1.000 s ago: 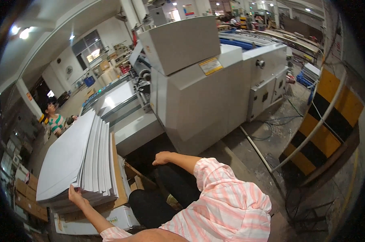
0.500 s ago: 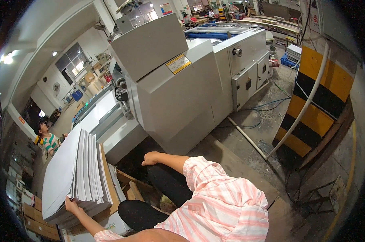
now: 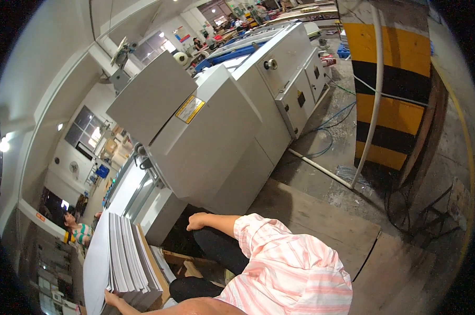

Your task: The recorder is sorting and stacking large sheets of white paper next to an industrial machine.

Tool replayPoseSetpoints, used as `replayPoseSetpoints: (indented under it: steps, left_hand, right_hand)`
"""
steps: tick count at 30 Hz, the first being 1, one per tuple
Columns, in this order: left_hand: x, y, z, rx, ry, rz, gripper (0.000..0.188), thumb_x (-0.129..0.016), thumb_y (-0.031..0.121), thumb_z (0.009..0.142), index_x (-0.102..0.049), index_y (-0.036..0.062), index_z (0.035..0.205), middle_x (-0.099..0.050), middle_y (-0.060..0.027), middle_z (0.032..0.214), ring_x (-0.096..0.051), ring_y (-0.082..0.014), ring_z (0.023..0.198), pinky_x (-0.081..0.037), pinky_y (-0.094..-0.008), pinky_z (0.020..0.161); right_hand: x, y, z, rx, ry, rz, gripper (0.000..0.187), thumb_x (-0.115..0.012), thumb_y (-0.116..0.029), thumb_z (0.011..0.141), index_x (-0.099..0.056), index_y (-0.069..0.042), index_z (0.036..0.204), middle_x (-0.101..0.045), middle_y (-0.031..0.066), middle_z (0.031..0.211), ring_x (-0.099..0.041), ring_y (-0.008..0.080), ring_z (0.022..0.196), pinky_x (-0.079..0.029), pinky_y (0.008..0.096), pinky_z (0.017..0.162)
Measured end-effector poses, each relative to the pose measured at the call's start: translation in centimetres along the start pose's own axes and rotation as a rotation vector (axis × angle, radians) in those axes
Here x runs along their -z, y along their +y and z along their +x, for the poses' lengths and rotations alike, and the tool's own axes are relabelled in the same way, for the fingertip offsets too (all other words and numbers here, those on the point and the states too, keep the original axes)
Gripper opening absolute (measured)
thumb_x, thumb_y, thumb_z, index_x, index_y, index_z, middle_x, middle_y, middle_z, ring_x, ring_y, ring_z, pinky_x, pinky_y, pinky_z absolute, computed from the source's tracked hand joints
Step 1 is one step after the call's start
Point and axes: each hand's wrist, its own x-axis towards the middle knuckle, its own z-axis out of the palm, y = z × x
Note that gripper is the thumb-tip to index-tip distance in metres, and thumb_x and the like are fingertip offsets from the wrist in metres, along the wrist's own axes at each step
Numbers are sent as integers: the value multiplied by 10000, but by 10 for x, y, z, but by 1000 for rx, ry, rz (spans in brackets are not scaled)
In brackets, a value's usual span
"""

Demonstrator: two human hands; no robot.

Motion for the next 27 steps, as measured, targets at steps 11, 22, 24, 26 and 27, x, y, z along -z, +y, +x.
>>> replayPoseSetpoints:
  steps: [11,22,24,26,27]
  left_hand:
    - [-13,52,-11,-21,24,-52,330,-607,235,792,-631,-75,905,-619,-134,806,-587,-235,662,-470,-343,534]
    - [-9,38,-15,71,69,-69,327,-606,235,792,-627,-62,926,-614,-129,808,-582,-239,661,-470,-344,547]
    - [-5,27,-18,101,90,-65,327,-606,235,792,-627,-60,930,-613,-128,809,-581,-239,661,-469,-344,549]
    - [1,14,-22,134,116,-59,327,-606,236,792,-626,-58,934,-612,-127,809,-580,-240,661,-469,-344,552]
    - [-7,10,-29,104,100,-106,321,-603,238,793,-610,-56,924,-598,-132,813,-568,-238,650,-464,-346,552]
  right_hand:
    - [9,18,-16,-25,68,85,489,-540,-470,803,-678,-9,886,-638,200,981,-584,354,964,-445,442,825]
    - [9,14,-19,-19,66,35,484,-520,-464,804,-677,-20,913,-636,196,1000,-587,349,961,-454,436,817]
    - [8,10,-21,10,47,28,486,-509,-463,808,-677,-20,916,-637,197,994,-587,351,956,-454,435,814]
    - [7,8,-20,47,43,23,485,-488,-458,814,-678,-23,915,-640,198,977,-588,351,944,-457,436,804]
    - [7,19,-19,31,36,19,485,-488,-458,814,-678,-23,915,-640,198,977,-588,351,944,-457,436,804]
